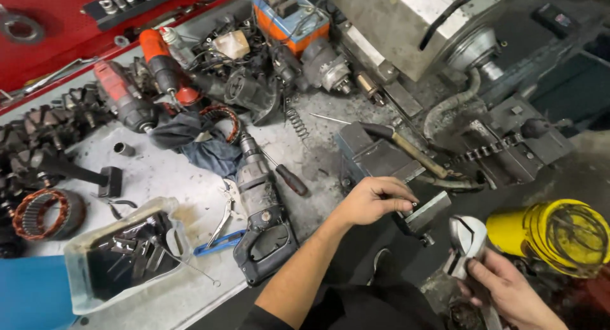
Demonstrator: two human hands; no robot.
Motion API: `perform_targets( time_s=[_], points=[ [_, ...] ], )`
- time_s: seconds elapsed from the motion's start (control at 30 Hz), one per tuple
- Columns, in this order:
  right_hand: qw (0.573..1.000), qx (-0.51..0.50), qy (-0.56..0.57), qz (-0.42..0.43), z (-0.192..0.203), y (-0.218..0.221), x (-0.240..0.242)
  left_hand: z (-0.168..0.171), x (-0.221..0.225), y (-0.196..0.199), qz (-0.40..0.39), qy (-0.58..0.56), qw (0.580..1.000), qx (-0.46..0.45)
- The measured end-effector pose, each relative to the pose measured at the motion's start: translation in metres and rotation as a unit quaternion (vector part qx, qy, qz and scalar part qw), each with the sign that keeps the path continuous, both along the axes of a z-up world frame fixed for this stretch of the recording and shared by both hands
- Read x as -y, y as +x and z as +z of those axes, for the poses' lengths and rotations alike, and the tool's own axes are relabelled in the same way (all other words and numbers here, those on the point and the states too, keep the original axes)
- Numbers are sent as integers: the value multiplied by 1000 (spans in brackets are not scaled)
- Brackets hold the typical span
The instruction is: Cleaning and inspecting a large adjustable wrench using a rag on a workbench.
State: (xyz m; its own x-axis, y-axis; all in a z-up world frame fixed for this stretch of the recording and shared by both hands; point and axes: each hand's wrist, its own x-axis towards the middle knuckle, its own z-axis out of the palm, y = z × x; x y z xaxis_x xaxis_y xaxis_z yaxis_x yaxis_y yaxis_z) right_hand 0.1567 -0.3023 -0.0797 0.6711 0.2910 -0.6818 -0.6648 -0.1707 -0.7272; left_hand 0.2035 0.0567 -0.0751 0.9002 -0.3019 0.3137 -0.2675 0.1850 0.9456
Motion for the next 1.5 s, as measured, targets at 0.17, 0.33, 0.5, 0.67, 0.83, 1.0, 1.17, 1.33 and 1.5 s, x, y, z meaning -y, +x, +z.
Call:
perform_targets(
  time_s=[0.17, 0.33, 0.5, 0.67, 0.83, 1.0, 1.17, 1.33, 1.5],
  points=[
    [999, 18, -46, 18, -1, 10, 15, 10, -4, -8, 3, 16, 1000, 0],
    [999, -17, -34, 23, -6, 37, 17, 16, -13, -18, 125, 37, 989, -70],
    [997, -36, 10, 70, -9, 68, 16, 45, 8, -34, 168, 116, 979, 13],
    [988, -74, -45, 125, -4, 101, 23, -8, 60, -45, 338, 69, 939, -17],
    [973, -21, 64, 221, -21, 116, 43, -10, 85, -51, 336, -271, 753, -497],
    [980, -57, -46, 184, -2, 120, 23, -46, 83, -58, 168, -428, 748, -478],
    [982, -80, -60, 157, -22, 99, 29, -51, 85, -60, 142, -459, 733, -481],
    [992, -59, 1, 108, -26, 61, 22, -39, 78, -57, 154, -447, 738, -481],
    [992, -105, -69, -3, -27, 2, 10, -38, 72, -57, 121, -423, 738, -511]
  ],
)
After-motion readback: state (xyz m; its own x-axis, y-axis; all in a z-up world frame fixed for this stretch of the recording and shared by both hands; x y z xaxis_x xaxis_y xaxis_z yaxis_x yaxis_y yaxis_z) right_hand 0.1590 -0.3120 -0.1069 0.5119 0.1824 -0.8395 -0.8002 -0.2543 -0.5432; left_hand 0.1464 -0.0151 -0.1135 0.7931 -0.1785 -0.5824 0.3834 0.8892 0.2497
